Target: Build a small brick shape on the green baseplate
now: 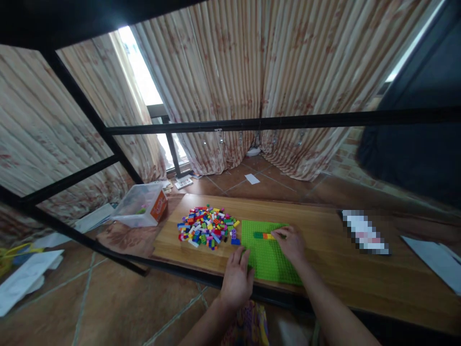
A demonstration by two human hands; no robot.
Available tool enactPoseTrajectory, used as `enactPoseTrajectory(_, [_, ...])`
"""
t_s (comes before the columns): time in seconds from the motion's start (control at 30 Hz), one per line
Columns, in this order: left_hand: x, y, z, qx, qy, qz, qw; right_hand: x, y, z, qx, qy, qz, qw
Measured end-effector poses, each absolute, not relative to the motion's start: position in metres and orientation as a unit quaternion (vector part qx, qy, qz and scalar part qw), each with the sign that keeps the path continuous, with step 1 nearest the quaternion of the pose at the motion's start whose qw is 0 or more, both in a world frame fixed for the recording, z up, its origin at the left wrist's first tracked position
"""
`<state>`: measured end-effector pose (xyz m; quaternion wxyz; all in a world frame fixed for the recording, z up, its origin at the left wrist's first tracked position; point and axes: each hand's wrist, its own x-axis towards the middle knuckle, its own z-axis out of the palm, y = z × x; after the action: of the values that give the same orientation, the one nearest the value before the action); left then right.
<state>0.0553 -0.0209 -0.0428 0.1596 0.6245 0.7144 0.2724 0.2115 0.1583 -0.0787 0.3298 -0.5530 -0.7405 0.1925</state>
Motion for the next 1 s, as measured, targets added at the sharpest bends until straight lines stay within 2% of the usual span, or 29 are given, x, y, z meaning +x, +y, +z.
enactPoseTrajectory(0.23, [0.043, -0.024, -0.045, 0.615, 0.710, 0.301, 0.163, 0.216, 0.166, -0.091, -0.549, -0.743, 0.202, 0.324])
enactPoseTrajectory(0.4, [0.019, -0.025, -0.039, 0.595, 0.714, 0.346, 0.124, 0.218, 0.167, -0.095, -0.556, -0.747, 0.196, 0.308])
enactPoseTrajectory(0.63, [-0.005, -0.025, -0.029, 0.555, 0.738, 0.377, 0.068, 0.219, 0.164, -0.097, -0.538, -0.756, 0.175, 0.330])
enactPoseTrajectory(0.87, [-0.019, -0.024, -0.031, 0.560, 0.744, 0.364, 0.021, 0.222, 0.159, -0.098, -0.506, -0.766, 0.144, 0.371])
enactPoseTrajectory(1.0, [-0.028, 0.012, -0.015, 0.584, 0.753, 0.301, -0.018, 0.222, 0.155, -0.093, -0.498, -0.758, 0.150, 0.394])
